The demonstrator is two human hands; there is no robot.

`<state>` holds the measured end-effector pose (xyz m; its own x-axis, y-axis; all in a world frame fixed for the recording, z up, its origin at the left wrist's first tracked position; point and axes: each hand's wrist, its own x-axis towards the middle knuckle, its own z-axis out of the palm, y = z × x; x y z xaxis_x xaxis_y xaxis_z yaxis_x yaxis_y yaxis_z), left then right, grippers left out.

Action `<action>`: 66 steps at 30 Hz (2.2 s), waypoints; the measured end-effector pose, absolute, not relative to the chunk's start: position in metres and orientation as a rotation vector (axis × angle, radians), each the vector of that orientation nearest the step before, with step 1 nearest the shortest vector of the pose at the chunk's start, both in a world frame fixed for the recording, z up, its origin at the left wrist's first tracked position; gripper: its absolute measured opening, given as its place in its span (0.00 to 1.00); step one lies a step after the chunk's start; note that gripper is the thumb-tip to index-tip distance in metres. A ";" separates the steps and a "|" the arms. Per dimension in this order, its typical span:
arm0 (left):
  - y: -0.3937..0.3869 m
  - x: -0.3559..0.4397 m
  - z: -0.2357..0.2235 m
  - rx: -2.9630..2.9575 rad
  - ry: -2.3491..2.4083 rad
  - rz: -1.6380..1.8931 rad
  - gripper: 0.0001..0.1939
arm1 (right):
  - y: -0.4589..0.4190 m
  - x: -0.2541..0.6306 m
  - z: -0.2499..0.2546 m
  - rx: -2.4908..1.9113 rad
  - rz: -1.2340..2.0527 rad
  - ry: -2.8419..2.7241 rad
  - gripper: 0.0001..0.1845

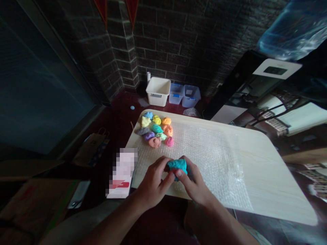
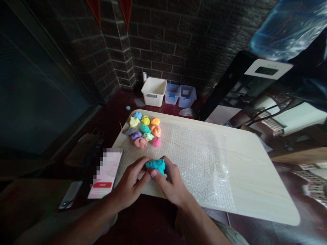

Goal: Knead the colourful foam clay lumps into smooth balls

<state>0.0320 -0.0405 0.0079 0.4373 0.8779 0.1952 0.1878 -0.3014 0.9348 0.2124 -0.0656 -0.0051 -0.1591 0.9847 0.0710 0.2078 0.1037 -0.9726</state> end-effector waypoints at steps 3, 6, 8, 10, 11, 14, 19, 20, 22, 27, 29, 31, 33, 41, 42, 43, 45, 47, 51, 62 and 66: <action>-0.042 0.032 0.009 1.825 0.901 0.915 0.10 | -0.068 0.213 -0.003 -1.236 1.091 -1.608 0.24; -0.042 0.032 0.008 1.837 0.889 0.911 0.10 | -0.069 0.212 -0.001 -1.242 1.025 -1.653 0.23; -0.042 0.032 0.009 1.827 0.887 0.908 0.10 | -0.070 0.211 0.000 -1.229 1.011 -1.641 0.22; -0.043 0.032 0.010 1.809 0.889 0.897 0.11 | -0.071 0.211 0.001 -1.219 0.991 -1.619 0.21; -0.043 0.033 0.011 1.798 0.889 0.889 0.11 | -0.072 0.210 0.002 -1.219 0.980 -1.611 0.21; -0.045 0.033 0.013 1.759 0.887 0.880 0.14 | -0.074 0.209 0.004 -1.228 0.971 -1.608 0.21; -0.047 0.035 0.012 1.638 0.893 0.888 0.15 | -0.075 0.209 0.006 -1.261 0.920 -1.608 0.20; -0.048 0.035 0.012 1.586 0.893 0.886 0.15 | -0.074 0.209 0.006 -1.264 0.904 -1.624 0.20; -0.049 0.037 0.010 1.445 0.885 0.879 0.16 | -0.073 0.210 0.006 -1.275 0.879 -1.700 0.19; -0.051 0.044 0.007 1.193 1.018 0.937 0.20 | -0.070 0.209 0.005 -1.357 0.718 -1.926 0.15; -0.050 0.046 0.007 1.184 1.110 0.978 0.21 | -0.070 0.206 0.003 -1.345 0.687 -1.977 0.14; -0.049 0.048 0.007 1.165 1.189 1.041 0.23 | -0.071 0.203 0.002 -1.333 0.697 -2.011 0.13; -0.047 0.048 0.006 1.146 1.242 1.101 0.24 | -0.072 0.199 0.002 -1.347 0.708 -2.029 0.13; -0.041 0.047 0.004 1.070 1.287 1.184 0.26 | -0.080 0.186 0.004 -1.264 0.805 -2.034 0.15; -0.041 0.047 0.003 1.062 1.289 1.179 0.27 | -0.081 0.185 0.004 -1.252 0.822 -2.018 0.15; -0.041 0.048 0.002 1.053 1.294 1.175 0.27 | -0.082 0.184 0.004 -1.243 0.842 -1.999 0.14; -0.042 0.049 0.000 1.026 1.312 1.167 0.28 | -0.084 0.183 0.004 -1.233 0.882 -1.955 0.15; -0.042 0.052 -0.002 0.969 1.317 1.153 0.28 | -0.084 0.184 0.005 -1.236 0.891 -1.912 0.16; -0.039 0.060 -0.004 0.776 1.195 1.133 0.26 | -0.079 0.190 0.008 -1.307 0.711 -1.903 0.17; -0.039 0.058 0.009 0.107 0.601 0.715 0.26 | -0.084 0.187 0.023 -1.253 0.473 -2.105 0.23; -0.049 0.064 0.012 0.064 0.511 0.674 0.23 | -0.086 0.184 0.038 -1.482 0.268 -1.809 0.16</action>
<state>0.0642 -0.0488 0.0116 0.6630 0.6116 -0.4318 -0.5810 0.7840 0.2184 0.1837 -0.0863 0.0384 -0.0292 0.9060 0.4223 0.7446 0.3015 -0.5955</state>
